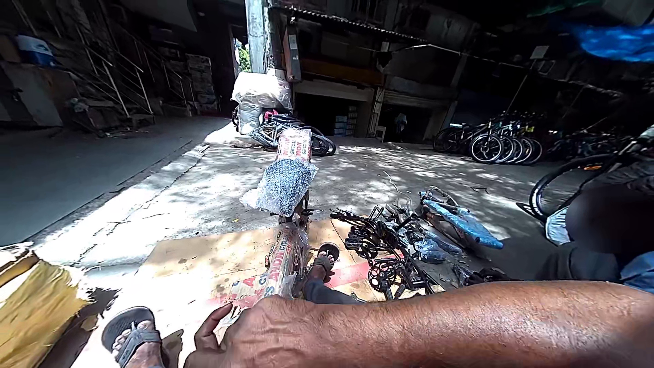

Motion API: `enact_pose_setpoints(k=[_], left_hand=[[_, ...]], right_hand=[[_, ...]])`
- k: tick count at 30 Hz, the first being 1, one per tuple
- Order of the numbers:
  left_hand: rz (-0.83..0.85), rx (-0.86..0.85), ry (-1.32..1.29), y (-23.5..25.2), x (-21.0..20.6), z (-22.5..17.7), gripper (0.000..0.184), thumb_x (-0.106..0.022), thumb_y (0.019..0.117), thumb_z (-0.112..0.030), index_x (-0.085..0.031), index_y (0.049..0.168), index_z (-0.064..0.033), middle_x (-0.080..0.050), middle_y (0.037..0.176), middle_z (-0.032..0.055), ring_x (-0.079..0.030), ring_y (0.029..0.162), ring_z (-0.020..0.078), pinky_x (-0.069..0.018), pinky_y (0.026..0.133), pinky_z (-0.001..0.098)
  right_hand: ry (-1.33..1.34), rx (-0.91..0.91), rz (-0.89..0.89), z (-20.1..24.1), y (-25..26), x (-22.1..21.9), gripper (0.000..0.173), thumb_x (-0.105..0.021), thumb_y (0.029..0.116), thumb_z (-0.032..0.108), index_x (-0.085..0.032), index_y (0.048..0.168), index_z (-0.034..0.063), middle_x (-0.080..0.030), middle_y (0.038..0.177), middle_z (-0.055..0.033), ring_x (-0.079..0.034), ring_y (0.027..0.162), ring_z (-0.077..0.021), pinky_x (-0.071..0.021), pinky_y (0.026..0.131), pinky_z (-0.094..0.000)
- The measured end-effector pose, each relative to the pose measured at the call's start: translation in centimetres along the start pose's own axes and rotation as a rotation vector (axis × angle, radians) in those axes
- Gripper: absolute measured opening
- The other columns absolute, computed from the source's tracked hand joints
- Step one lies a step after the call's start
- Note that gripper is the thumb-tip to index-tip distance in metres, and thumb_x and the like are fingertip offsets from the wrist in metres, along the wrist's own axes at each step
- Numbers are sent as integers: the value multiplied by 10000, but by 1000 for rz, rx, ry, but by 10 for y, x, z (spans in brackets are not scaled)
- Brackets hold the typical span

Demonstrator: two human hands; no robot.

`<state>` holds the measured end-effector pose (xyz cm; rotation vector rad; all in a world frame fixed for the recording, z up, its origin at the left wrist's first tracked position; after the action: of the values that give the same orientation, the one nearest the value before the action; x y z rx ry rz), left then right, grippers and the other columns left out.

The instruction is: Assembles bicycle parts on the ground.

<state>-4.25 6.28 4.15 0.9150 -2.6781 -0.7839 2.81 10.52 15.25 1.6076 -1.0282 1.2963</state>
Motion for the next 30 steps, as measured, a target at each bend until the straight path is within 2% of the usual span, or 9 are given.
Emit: enact_pose_setpoints(k=[4, 6, 9, 16, 19, 21, 25, 27, 30], left_hand=[[32, 52, 3, -5, 1, 10, 1061, -924, 647, -294, -345, 1457, 72, -652, 1236, 73, -634, 1155, 105, -515, 1045, 338], [10, 48, 2, -4, 2, 14, 1051, -913, 669, -313, -342, 1435, 124, -619, 1281, 166, -599, 1209, 163, -473, 1078, 363], [-67, 39, -93, 1, 4, 25, 999, -897, 654, -273, -363, 1405, 114, -624, 1262, 157, -605, 1183, 181, -484, 1049, 346], [-7, -6, -120, 1, 4, 25, 1051, -926, 623, -228, -350, 1447, 79, -634, 1254, 98, -624, 1147, 143, -505, 1031, 344], [-5, -13, -56, -4, 5, 35, 1087, -933, 608, -310, -356, 1424, 118, -625, 1284, 177, -616, 1202, 200, -496, 1065, 383], [35, 43, 46, -8, 0, 15, 1102, -928, 646, -374, -349, 1423, 152, -604, 1303, 204, -582, 1239, 181, -453, 1103, 368], [42, 1, -30, -2, -5, 8, 1146, -935, 643, -319, -265, 1468, 108, -587, 1298, 105, -579, 1216, 99, -465, 1090, 314], [4, -9, -163, -5, 1, 32, 1102, -940, 612, -192, -303, 1469, 78, -626, 1290, 131, -623, 1188, 176, -506, 1055, 377], [38, 25, 33, -10, 2, 22, 1153, -944, 613, -382, -335, 1442, 138, -599, 1318, 205, -584, 1241, 180, -460, 1095, 367]], right_hand=[[-30, 175, 4, 1, 4, -3, 327, -549, 1019, 244, -642, 1300, 103, -629, 816, -119, -619, 683, -300, -467, 548, -448], [64, -73, 37, -2, 9, -3, 306, -501, 1037, 240, -629, 1237, 46, -599, 710, -107, -624, 623, -303, -474, 521, -457], [193, -450, 251, -6, 12, -7, 426, -376, 1091, 266, -527, 1350, -37, -646, 854, -185, -682, 794, -376, -541, 651, -529], [-103, 238, -67, 6, 3, -2, 286, -558, 1019, 280, -635, 1240, 115, -667, 931, -136, -646, 809, -307, -484, 645, -442], [62, -50, 68, -1, 9, 0, 300, -520, 1040, 237, -637, 1230, 37, -619, 741, -114, -641, 674, -306, -501, 579, -467], [169, -308, 257, -6, 11, -1, 453, -396, 1098, 336, -553, 1311, -33, -639, 839, -174, -674, 793, -373, -528, 656, -535], [36, 15, 95, -3, 0, 7, 352, -496, 1061, 280, -606, 1314, 60, -666, 882, -103, -667, 769, -285, -521, 621, -450], [-83, 190, 10, 2, -5, 2, 366, -582, 1009, 245, -611, 1340, 90, -666, 962, -113, -649, 790, -275, -506, 611, -420], [30, -15, -15, -1, 0, -2, 320, -514, 1044, 260, -634, 1260, 56, -613, 738, -92, -602, 595, -279, -456, 498, -438]])
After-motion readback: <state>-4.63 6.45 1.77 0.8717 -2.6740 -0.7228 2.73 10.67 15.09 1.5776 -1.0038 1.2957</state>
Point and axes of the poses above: each hand's wrist, its own y-axis towards the middle knuckle, its own x-axis out of the back of the hand, z = x × y, the point moved 7 cm from there along y, towards the middle knuckle
